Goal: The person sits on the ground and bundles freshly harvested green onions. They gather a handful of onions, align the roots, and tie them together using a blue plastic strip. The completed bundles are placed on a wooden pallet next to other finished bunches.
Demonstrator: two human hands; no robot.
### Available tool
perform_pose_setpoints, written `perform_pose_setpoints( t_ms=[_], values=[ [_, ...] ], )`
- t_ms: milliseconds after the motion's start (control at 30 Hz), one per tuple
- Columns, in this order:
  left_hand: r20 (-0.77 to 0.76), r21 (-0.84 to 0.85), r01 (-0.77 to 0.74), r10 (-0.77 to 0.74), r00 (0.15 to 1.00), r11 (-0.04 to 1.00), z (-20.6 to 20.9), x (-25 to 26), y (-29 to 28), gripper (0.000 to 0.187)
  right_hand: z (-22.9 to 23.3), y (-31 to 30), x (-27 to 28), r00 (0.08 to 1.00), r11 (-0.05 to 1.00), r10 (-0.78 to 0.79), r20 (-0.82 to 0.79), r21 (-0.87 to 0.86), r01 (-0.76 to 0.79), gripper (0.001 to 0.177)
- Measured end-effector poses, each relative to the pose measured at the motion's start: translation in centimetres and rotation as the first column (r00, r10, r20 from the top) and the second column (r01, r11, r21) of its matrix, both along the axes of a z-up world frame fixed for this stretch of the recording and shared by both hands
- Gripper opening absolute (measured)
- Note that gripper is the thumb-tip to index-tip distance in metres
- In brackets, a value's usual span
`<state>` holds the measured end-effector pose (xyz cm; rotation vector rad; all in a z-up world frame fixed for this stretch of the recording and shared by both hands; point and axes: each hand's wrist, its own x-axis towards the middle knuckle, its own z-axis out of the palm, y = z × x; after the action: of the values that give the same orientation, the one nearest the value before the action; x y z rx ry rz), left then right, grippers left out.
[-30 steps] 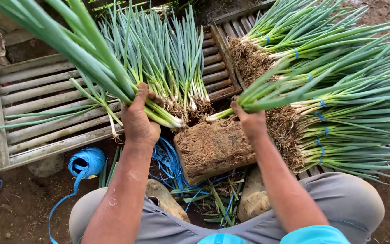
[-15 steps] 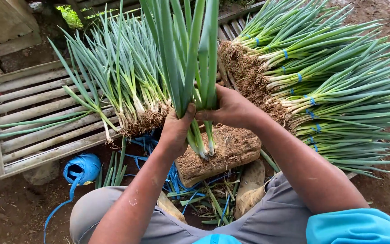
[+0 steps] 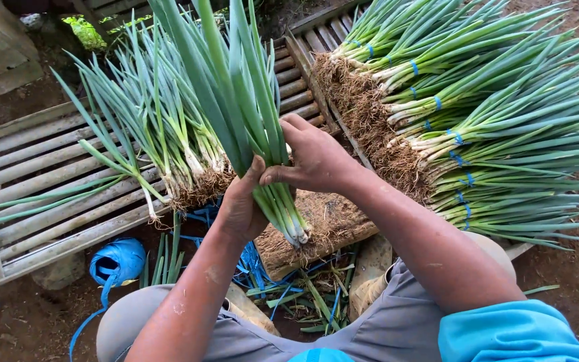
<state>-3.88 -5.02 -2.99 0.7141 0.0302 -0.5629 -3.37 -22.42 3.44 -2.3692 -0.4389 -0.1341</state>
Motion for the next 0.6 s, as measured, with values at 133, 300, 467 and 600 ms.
perform_pose_setpoints(
  t_ms=[133, 300, 467, 600],
  values=[
    [-0.038, 0.031, -0.035, 0.036, 0.999, 0.999, -0.2, 0.2, -0.5, 0.043, -0.4, -0.9, 0.4, 0.958, 0.881, 0.14, -0.251, 0.472, -0.005, 0.061],
    [-0.041, 0.086, -0.016, 0.02, 0.999, 0.996, 0.9, 0.1, -0.4, 0.053, 0.0, -1.1, 1.1, 0.934, 0.776, 0.195, -0.298, 0.63, 0.039, 0.044],
    [-0.086, 0.034, -0.096, 0.098, 0.991, 0.995, 1.2, -0.1, -0.6, 0.062, 0.8, -1.7, 1.4, 0.932, 0.693, 0.139, -0.334, 0.705, 0.15, 0.03],
    [-0.096, -0.023, -0.083, 0.08, 0.992, 0.996, 1.9, -0.1, -0.6, 0.067, 0.2, -1.9, 1.4, 0.943, 0.652, 0.088, -0.32, 0.735, 0.188, 0.03]
  ],
)
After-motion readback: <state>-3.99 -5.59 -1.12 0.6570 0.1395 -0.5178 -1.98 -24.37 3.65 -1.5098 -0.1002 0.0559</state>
